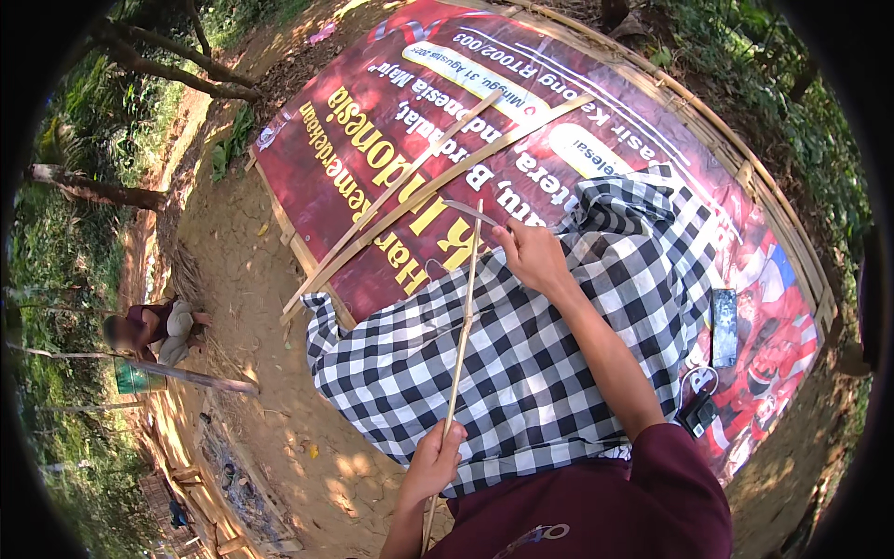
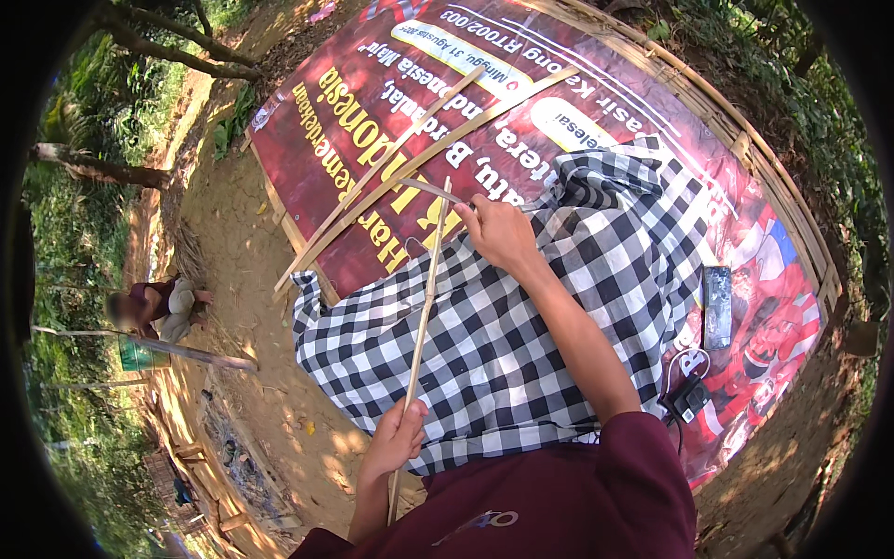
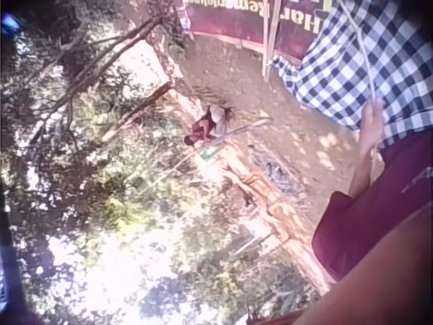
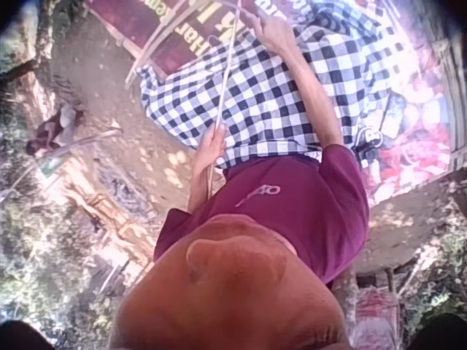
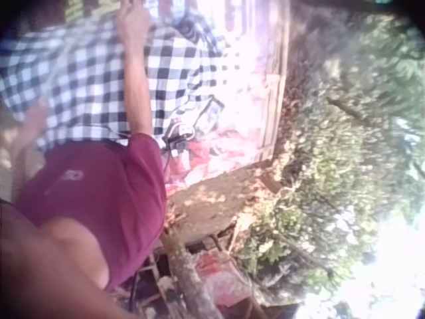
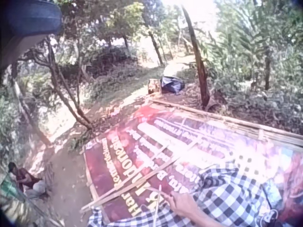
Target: The person peels and shapes thin strips of wood using a curved blade over a cloth-covered wooden platform.
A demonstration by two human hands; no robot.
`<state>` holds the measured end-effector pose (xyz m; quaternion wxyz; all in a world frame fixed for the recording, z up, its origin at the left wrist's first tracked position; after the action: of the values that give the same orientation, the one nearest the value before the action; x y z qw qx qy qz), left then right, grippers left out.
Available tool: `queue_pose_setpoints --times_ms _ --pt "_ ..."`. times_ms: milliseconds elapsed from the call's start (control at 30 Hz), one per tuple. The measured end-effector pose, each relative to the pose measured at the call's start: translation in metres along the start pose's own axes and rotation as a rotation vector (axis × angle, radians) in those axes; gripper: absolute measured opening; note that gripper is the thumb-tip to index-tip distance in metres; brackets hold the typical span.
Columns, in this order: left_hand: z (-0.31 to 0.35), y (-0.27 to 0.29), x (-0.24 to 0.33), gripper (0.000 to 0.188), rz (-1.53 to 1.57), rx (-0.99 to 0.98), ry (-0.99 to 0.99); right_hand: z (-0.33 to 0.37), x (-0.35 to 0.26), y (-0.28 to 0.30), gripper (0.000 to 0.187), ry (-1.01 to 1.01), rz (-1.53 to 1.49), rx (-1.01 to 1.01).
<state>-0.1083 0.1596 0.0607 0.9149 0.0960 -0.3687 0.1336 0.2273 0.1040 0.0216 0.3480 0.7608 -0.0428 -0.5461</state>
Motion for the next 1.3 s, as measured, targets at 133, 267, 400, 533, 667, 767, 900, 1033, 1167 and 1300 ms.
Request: queue_pose_setpoints --times_ms 133,267,400,533,667,767,900,1033,1167,1300 --pt "-0.007 0.007 0.009 0.035 -0.039 0.024 -0.067 0.008 0.001 -0.002 0.036 0.119 -0.05 -0.123" --pt "-0.007 0.004 0.015 0.034 -0.038 0.004 -0.052 0.029 -0.036 -0.012 0.035 0.42 -0.061 -0.158" --pt "-0.005 0.004 0.013 0.029 -0.001 0.006 -0.024 0.01 -0.003 -0.014 0.036 0.138 0.058 -0.114" --pt "-0.002 0.009 0.012 0.03 0.109 -0.056 -0.01 0.011 -0.034 -0.006 0.041 0.319 0.084 -0.184" --pt "-0.004 0.005 0.012 0.03 0.197 -0.122 0.02 0.022 -0.027 -0.018 0.041 0.26 0.066 -0.174" --pt "-0.008 0.008 0.014 0.03 0.163 -0.082 0.009 0.007 -0.002 -0.017 0.042 0.087 0.076 -0.15" --pt "-0.005 0.005 0.007 0.032 0.063 -0.046 -0.001 0.025 -0.039 -0.015 0.042 0.348 0.024 -0.218" --pt "-0.008 0.009 0.007 0.035 -0.143 0.051 -0.046 0.01 -0.004 -0.019 0.042 0.098 0.119 -0.176" --pt "-0.013 0.011 0.009 0.036 -0.26 0.093 -0.175 0.025 -0.039 -0.024 0.043 0.323 -0.006 -0.273" --pt "-0.008 0.017 0.011 0.035 -0.205 0.126 -0.047 0.013 -0.008 -0.026 0.042 0.068 0.069 -0.22"
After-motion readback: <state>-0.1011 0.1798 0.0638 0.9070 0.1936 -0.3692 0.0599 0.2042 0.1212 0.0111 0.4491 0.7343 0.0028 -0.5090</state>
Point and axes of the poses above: each hand's wrist, its own z-axis away from the middle knuckle, its own y-axis out of the back of the hand, x = y × z, the point moved 8 cm from there along -z, towards the middle knuckle
